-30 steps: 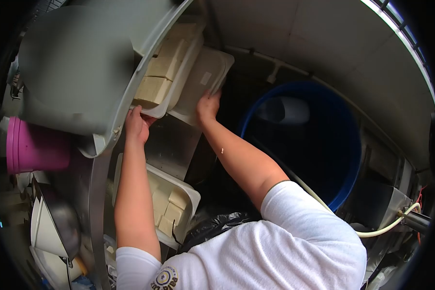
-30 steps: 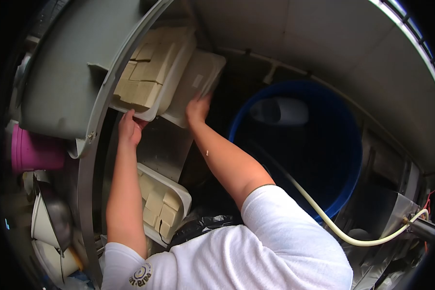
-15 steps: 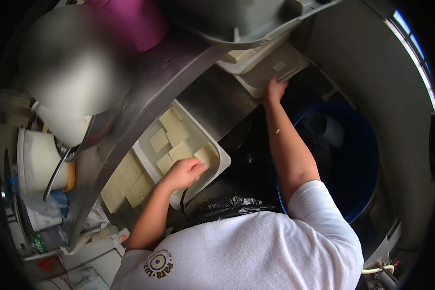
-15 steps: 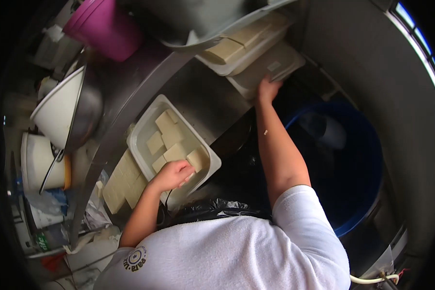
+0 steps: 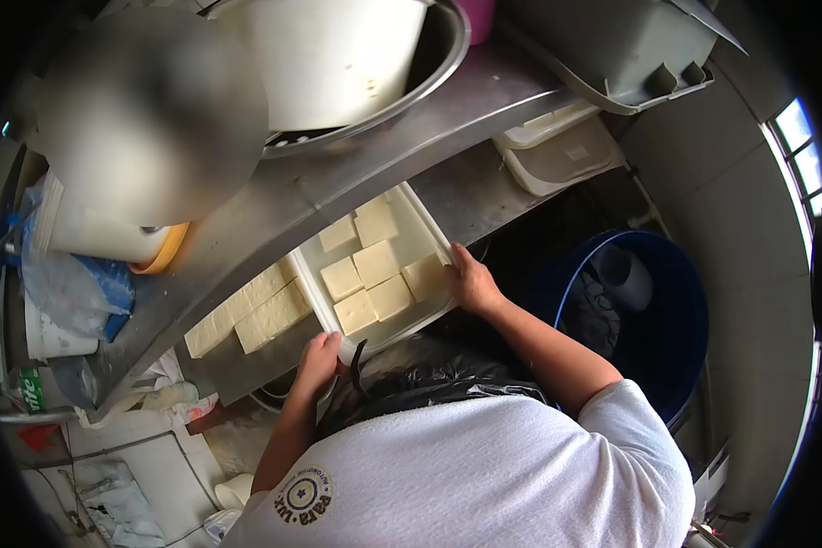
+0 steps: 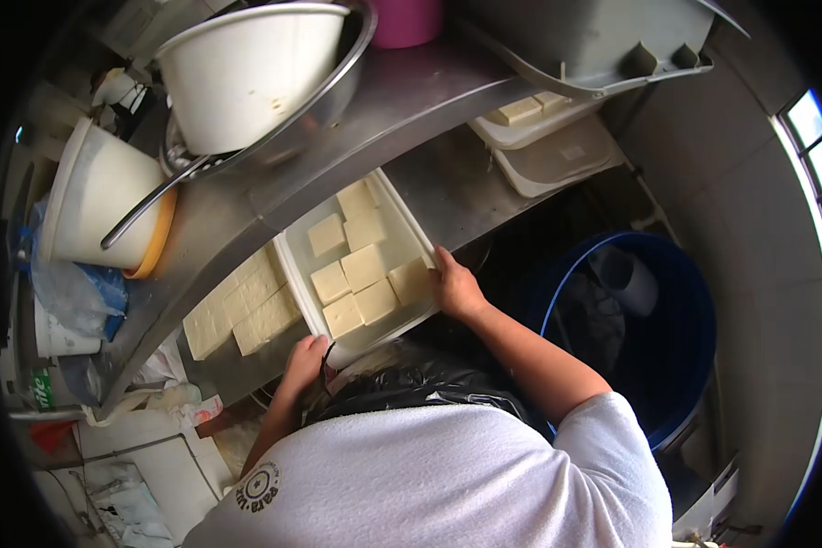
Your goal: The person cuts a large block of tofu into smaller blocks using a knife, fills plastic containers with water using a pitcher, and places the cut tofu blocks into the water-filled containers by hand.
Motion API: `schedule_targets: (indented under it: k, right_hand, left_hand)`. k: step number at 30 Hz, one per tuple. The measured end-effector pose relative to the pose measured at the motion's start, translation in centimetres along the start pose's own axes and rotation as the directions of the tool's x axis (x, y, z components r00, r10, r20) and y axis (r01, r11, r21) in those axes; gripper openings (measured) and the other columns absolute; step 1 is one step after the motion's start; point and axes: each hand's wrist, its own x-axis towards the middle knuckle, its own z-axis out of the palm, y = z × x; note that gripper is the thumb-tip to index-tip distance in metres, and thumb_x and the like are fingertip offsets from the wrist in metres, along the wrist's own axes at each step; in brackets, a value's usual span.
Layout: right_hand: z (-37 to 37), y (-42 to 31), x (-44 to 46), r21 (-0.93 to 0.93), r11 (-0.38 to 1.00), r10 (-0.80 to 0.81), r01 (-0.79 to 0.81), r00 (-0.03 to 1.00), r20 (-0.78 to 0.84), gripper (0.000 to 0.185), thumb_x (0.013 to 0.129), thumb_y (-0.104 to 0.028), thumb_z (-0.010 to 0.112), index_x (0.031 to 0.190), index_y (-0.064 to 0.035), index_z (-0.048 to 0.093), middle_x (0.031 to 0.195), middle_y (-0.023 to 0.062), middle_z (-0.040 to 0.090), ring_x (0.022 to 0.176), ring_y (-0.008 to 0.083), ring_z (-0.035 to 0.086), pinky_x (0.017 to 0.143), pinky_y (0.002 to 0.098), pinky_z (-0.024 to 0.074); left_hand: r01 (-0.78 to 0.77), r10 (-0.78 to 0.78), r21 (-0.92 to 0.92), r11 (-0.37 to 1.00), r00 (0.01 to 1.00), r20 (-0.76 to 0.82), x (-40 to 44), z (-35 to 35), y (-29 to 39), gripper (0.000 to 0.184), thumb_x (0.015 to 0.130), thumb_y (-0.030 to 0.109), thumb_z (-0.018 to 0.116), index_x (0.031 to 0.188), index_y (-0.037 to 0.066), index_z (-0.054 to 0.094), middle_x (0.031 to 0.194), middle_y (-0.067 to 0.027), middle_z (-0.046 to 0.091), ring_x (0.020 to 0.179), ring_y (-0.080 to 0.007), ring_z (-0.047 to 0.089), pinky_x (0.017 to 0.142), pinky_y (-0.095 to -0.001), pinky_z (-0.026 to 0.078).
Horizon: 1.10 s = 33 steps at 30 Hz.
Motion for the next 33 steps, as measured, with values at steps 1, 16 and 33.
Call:
schedule_targets:
  k: [1, 16, 33]
  right_hand:
    - [0.6, 0.2, 0.3, -0.009, 1.000, -0.005, 0.005, 1.000, 0.008, 0.059, 0.097, -0.024, 0.060, 0.149, -0.0007, 0.044, 0.128, 0.0348, 0.062, 0.122, 0.0451, 0.062, 0.102, 0.0474, 0.0516]
    - [4.7, 2.2, 7.0, 0.158, 0.969, -0.209, 0.188, 0.969, 0.130, 0.075, 0.091, -0.012, 0.064, 0.156, 0.0072, 0.032, 0.154, 0.0304, 0.045, 0.146, 0.0343, 0.044, 0.119, 0.0360, 0.0369]
    - [6.9, -1.6, 6.0, 0.102, 0.963, -0.263, 0.249, 0.949, 0.174, 0.074, 0.090, -0.013, 0.060, 0.155, 0.0105, 0.031, 0.149, 0.0317, 0.051, 0.142, 0.0347, 0.050, 0.117, 0.0367, 0.0387]
  left_hand:
    - [0.003, -0.003, -0.011, 1.000, 1.000, -0.006, 0.3, 0.0, -0.1, 0.039, 0.107, 0.032, 0.052, 0.100, -0.004, 0.064, 0.072, -0.0109, 0.067, 0.048, -0.0188, 0.062, 0.046, -0.0330, 0.051]
    - [0.147, -0.150, -0.058, 0.988, 0.986, -0.070, 2.3, -3.6, -0.6, 0.038, 0.105, 0.033, 0.055, 0.109, -0.003, 0.063, 0.069, -0.0077, 0.063, 0.043, -0.0139, 0.055, 0.041, -0.0315, 0.050]
    - [0.186, -0.186, -0.022, 0.982, 0.982, -0.023, 1.3, -7.3, -2.2, 0.037, 0.106, 0.031, 0.055, 0.108, -0.005, 0.065, 0.079, -0.0088, 0.067, 0.048, -0.0131, 0.058, 0.044, -0.0304, 0.051]
